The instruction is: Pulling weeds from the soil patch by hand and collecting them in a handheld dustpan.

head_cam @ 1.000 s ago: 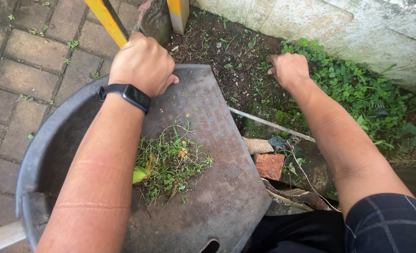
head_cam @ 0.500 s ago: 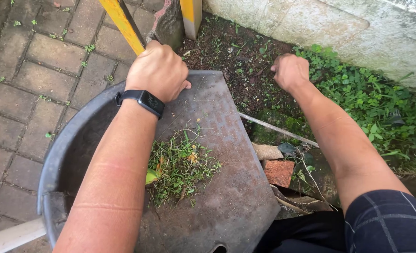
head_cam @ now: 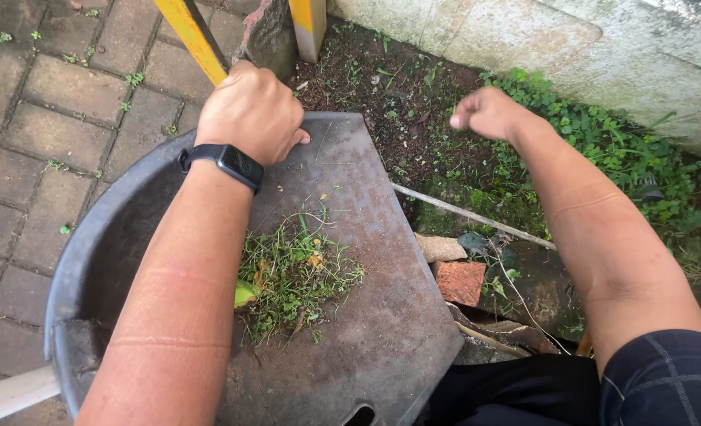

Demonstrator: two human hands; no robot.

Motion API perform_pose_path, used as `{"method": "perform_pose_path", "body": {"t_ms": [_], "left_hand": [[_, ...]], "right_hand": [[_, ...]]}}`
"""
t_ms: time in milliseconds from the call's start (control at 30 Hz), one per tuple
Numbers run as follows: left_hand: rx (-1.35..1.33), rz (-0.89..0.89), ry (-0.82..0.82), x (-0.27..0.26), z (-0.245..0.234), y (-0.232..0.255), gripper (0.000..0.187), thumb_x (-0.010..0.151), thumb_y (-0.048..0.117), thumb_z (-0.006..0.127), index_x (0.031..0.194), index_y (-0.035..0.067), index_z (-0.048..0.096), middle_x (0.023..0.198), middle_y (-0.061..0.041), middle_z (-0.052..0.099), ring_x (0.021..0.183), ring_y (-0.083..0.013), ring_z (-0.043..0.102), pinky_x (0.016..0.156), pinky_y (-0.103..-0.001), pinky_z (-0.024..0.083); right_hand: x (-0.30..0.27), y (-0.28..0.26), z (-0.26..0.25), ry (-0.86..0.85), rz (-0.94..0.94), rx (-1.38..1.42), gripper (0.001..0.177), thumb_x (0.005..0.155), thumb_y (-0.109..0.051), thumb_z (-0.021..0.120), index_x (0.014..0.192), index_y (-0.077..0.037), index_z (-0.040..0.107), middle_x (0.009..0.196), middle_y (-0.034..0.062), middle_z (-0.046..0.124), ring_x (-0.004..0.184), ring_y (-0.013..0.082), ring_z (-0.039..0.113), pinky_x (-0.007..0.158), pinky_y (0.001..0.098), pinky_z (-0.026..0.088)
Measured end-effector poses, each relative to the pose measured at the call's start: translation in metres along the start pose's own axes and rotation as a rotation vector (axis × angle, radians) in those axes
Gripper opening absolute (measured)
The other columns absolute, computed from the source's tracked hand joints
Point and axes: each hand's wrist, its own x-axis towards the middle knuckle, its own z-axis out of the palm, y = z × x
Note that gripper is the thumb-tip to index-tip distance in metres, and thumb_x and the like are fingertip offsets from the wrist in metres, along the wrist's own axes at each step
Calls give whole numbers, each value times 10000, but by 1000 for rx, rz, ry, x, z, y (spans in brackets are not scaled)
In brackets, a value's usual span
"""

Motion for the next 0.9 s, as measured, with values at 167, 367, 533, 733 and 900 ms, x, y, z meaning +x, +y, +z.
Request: {"method": "perform_pose_path", "body": {"t_ms": [167,367,533,733,900], "left_hand": [[37,-3,-7,-1,-3,1,566,801,715,631,655,179,741,605,-9,687,644,-206,699,623,-347,493],[27,-11,-44,-1,-5,1,582,845,713,612,641,183,742,608,-11,693,643,-205,701,643,-338,490],[12,-19,-65,1,-8,-1,588,840,711,612,645,171,741,614,-12,693,651,-216,702,620,-346,505],[-44,7,-39,1,-4,-2,551,845,674,624,673,165,742,640,-6,690,692,-215,698,630,-352,504],[-63,10,-27,2,-1,-2,520,835,653,637,672,170,738,640,7,685,703,-203,689,626,-348,487]], "right_hand": [[-34,-48,11,-163,37,-379,299,927,-372,731,1123,-146,728,1101,118,765,1022,276,697,982,469,500],[-31,-39,32,-116,-69,-738,296,960,-370,668,1127,-133,725,1100,126,759,970,303,733,879,442,588],[-5,-16,28,335,-53,-250,155,957,-196,709,1044,-95,788,1015,173,749,903,366,725,855,471,551],[16,-31,26,563,65,-49,287,884,-289,828,1049,-60,777,972,231,728,916,412,702,859,486,538],[34,-58,25,536,81,-159,382,787,-333,886,1029,-60,775,976,229,728,923,407,698,841,487,538]]}}
